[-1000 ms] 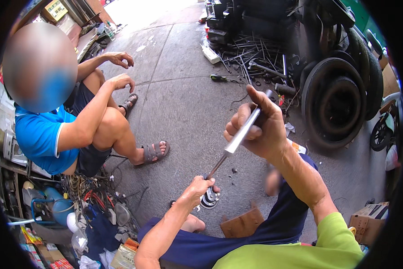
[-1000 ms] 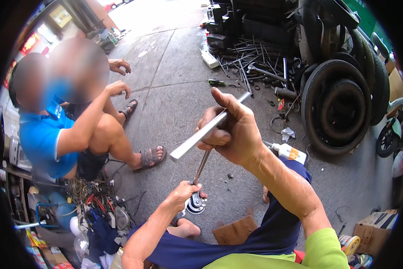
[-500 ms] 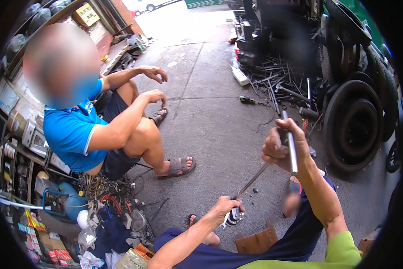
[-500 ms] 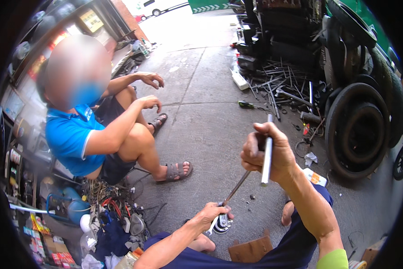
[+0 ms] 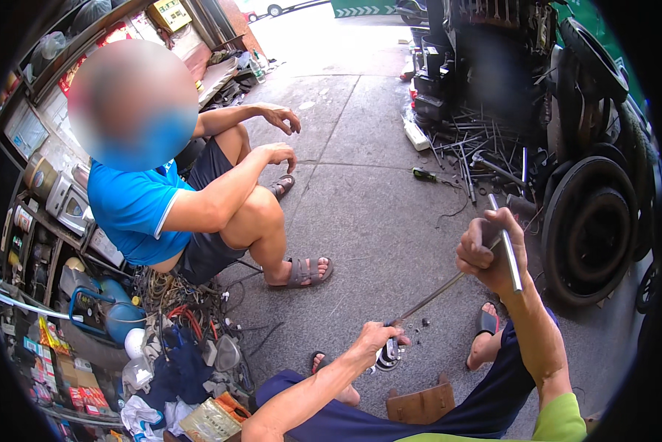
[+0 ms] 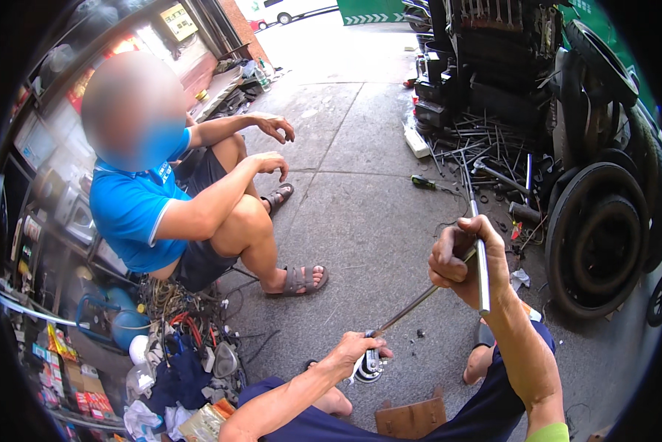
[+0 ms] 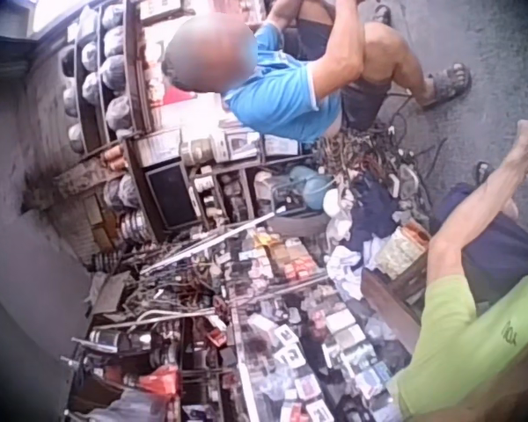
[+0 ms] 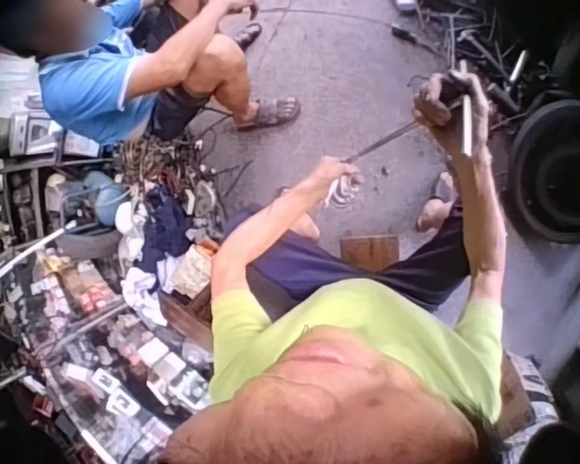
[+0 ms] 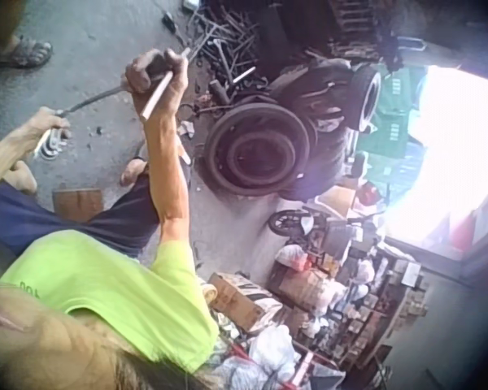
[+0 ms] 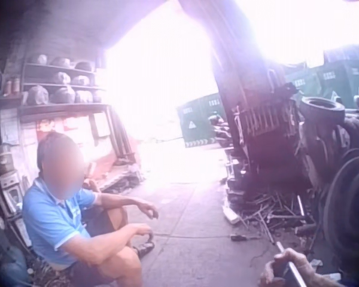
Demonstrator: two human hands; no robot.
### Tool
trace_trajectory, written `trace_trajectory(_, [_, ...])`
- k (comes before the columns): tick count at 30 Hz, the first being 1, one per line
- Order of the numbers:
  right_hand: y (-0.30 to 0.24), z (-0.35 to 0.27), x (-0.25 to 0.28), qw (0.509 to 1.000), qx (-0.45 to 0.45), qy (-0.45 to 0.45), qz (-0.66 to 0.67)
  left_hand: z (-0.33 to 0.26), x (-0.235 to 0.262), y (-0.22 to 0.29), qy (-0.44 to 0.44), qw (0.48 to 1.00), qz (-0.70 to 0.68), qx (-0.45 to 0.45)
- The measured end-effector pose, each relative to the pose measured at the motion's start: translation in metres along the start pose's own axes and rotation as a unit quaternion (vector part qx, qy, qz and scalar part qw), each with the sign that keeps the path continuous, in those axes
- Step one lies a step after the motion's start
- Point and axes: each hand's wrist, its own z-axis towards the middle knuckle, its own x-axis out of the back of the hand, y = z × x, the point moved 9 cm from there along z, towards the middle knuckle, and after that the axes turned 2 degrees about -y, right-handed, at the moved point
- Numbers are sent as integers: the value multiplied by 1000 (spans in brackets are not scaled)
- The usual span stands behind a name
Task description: The person sits on the floor and repeatedly assembles and disassembles a T-handle socket wrench, attaching and detaching the handle from the socket. The person rotates the tool and manipulates the connection point throughout the clip.
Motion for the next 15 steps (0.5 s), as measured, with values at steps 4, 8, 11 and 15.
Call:
trace_trajectory(4, [1, -5, 8, 988, -24, 98, -118, 1, 5, -8, 13, 1000, 16, 8])
trace_trajectory(8, [-3, -12, 17, 957, -34, 182, -223, 4, 8, -14, 41, 998, 36, 12])
trace_trajectory(11, [5, -18, 35, 945, -35, 232, -228, 9, 27, -26, 70, 996, 45, -6])
trace_trajectory(15, [-8, -26, 66, 909, 37, 266, -319, -4, 28, -11, 90, 992, 84, -32])
